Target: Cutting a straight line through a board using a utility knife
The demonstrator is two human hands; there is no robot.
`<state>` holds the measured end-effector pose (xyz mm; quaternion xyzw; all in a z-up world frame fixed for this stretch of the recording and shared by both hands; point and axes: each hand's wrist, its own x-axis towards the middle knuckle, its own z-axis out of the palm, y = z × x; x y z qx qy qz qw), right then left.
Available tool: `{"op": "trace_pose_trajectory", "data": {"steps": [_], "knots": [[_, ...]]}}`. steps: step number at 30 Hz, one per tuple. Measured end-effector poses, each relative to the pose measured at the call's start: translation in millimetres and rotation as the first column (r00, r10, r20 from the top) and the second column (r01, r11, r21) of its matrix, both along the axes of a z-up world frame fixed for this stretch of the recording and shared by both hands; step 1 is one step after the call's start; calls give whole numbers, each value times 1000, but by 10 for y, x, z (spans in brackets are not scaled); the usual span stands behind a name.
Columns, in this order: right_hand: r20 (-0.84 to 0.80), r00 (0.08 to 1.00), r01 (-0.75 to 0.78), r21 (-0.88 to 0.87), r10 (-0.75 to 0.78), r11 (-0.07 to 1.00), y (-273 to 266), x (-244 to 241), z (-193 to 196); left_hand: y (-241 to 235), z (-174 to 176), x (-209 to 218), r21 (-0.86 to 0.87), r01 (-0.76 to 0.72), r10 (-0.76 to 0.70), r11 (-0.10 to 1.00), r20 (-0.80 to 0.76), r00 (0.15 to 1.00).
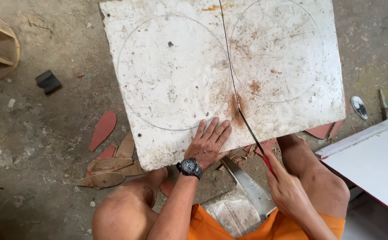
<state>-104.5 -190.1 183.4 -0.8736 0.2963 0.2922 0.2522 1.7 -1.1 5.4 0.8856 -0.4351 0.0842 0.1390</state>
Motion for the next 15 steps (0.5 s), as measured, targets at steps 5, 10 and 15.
{"op": "trace_pose_trajectory", "data": {"steps": [5,10,15], "knots": [[182,983,-44,83,29,996,255,960,-313,-21,-35,-29,-62,-22,15,998,-105,994],[132,987,-102,81,90,992,284,1019,-190,-42,-94,-74,-57,-19,11,998,-145,989],[64,997,-53,76,48,996,264,571,225,-31,-99,-76,-77,-11,1,997,-133,991]]}}
